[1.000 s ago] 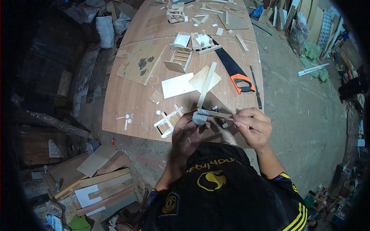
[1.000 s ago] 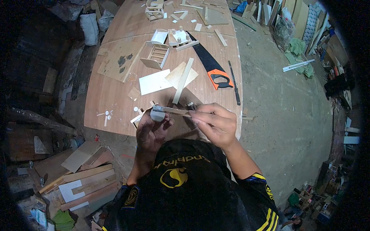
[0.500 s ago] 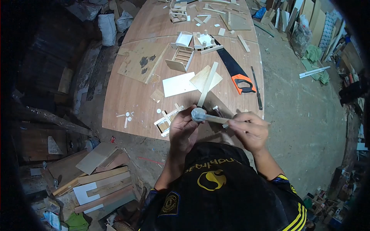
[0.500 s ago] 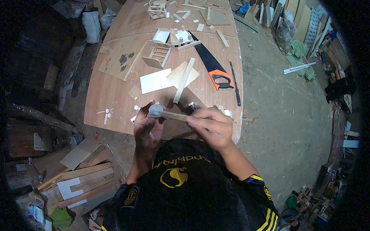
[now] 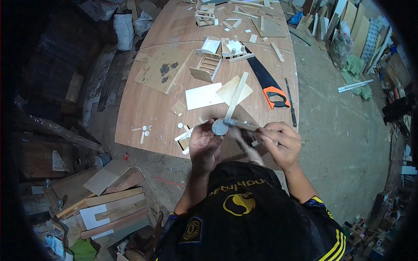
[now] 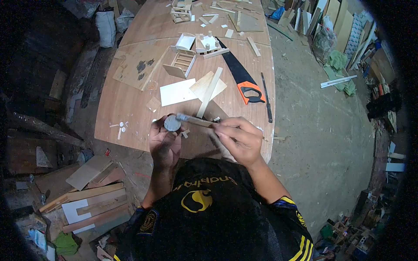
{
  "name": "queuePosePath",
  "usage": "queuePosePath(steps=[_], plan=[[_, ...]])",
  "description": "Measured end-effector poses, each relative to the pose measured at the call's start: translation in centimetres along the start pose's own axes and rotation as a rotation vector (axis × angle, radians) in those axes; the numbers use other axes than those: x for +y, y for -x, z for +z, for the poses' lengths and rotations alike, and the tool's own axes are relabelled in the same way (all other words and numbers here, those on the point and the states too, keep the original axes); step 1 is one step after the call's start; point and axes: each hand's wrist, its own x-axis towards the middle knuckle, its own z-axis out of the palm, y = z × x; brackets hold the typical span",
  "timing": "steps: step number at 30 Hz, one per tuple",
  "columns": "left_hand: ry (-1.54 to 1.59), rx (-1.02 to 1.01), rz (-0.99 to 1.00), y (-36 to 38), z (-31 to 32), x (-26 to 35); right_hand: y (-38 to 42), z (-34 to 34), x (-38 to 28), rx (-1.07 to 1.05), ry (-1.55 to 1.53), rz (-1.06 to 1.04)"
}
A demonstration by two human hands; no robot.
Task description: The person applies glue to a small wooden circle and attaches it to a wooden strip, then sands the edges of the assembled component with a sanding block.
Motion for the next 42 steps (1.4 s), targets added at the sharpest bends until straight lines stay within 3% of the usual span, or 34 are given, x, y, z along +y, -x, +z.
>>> queuePosePath(steps=[2, 5, 7, 11, 15, 21, 23, 25, 28, 37, 42], plan=[[0.001, -0.008, 0.004, 0.0, 0.0, 0.0, -0.1, 0.0, -0.2, 0.056, 0.004, 0.003], [-0.055, 0.009, 0.042, 0.0, 0.1, 0.0, 0.0, -0.1, -0.6, -0.028, -0.062, -0.053], [-0.004, -0.046, 0.041, -0.1, -0.2, -0.1, -0.1, 0.2, -0.3, -0.035, 0.048, -0.077], [-0.059, -0.028, 0.026, -0.1, -0.6, -0.3, -0.2, -0.3, -0.3, 0.081, 0.026, -0.007], [-0.068, -0.041, -0.020, 0.1, -0.8, -0.3, -0.3, -0.5, -0.8, -0.096, -0.048, -0.071], [-0.043, -0.151, -0.030, 0.0, -1.1, -0.5, 0.2, 0.1, 0.0, 0.078, -0.040, 0.103], [-0.036, -0.157, -0.041, 0.2, -1.0, -0.3, 0.0, 0.1, -0.3, 0.022, -0.048, 0.025], [-0.244, -0.040, -0.096, 0.4, -0.5, 0.0, -0.2, 0.3, -0.4, -0.029, -0.053, -0.049], [-0.084, -0.099, -0.037, 0.2, -1.0, -0.5, -0.1, 0.4, 0.0, 0.030, -0.026, 0.049], [-0.164, -0.064, 0.022, 0.0, -1.1, -0.3, 0.1, 0.2, -0.2, -0.025, -0.030, -0.040], [-0.067, -0.075, 0.006, 0.0, -1.2, -0.4, 0.2, 0.2, 0.1, 0.026, 0.008, 0.015]])
